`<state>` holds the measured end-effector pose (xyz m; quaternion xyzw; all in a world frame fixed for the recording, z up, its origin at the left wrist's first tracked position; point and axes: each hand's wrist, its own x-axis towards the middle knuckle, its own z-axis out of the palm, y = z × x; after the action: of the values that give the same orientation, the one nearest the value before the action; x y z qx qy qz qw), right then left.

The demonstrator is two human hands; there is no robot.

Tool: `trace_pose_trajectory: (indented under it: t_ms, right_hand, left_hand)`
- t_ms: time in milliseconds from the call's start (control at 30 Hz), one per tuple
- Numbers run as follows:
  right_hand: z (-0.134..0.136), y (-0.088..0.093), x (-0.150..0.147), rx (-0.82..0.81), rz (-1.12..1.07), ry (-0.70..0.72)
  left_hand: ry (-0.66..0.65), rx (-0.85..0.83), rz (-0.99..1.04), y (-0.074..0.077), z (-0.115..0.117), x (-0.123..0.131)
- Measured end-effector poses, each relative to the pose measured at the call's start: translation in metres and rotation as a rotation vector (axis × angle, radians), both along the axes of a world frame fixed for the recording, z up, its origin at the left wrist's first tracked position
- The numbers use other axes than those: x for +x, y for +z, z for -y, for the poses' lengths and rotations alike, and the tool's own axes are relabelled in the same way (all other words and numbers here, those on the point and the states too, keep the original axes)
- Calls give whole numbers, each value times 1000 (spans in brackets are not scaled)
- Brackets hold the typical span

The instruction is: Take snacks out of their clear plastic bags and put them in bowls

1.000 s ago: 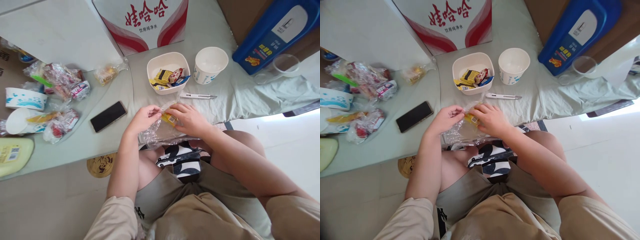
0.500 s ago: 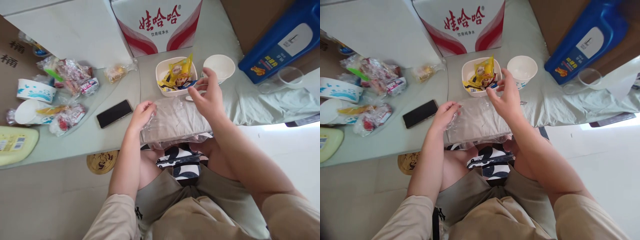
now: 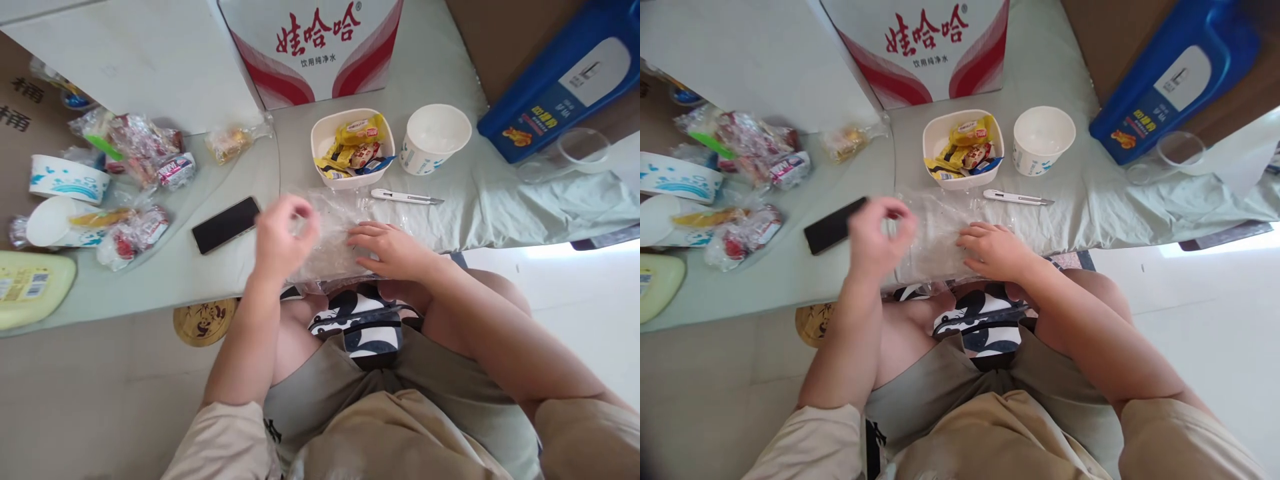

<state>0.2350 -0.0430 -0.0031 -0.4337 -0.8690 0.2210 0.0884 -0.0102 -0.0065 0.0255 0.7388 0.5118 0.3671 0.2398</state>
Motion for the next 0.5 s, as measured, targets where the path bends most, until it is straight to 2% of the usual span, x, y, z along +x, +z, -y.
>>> trace_pose_trajectory:
  t_ms: [67, 100, 167, 233, 333, 400, 500]
  right_hand:
    - [1, 2, 1, -24, 25, 8]
    - [2, 3, 2, -43, 41, 13]
    - [5, 6, 1, -98, 83, 29]
    - [11, 8, -2, -162, 129, 57]
    - [18, 10, -11, -175, 161, 90]
    - [19, 11, -17, -80, 115, 66]
    - [15, 15, -13, 121, -88, -115]
  left_hand:
    - [-356, -161, -188, 1, 33, 14]
    - [-427, -215, -281, -1, 46, 18]
    - [-441, -275, -473, -7, 61, 21]
    - [-346, -307, -542, -12, 60, 15]
    - [-124, -335, -351, -14, 42, -2]
    - [41, -309, -178, -12, 29, -12]
    - [162, -238, -26, -6, 19, -21]
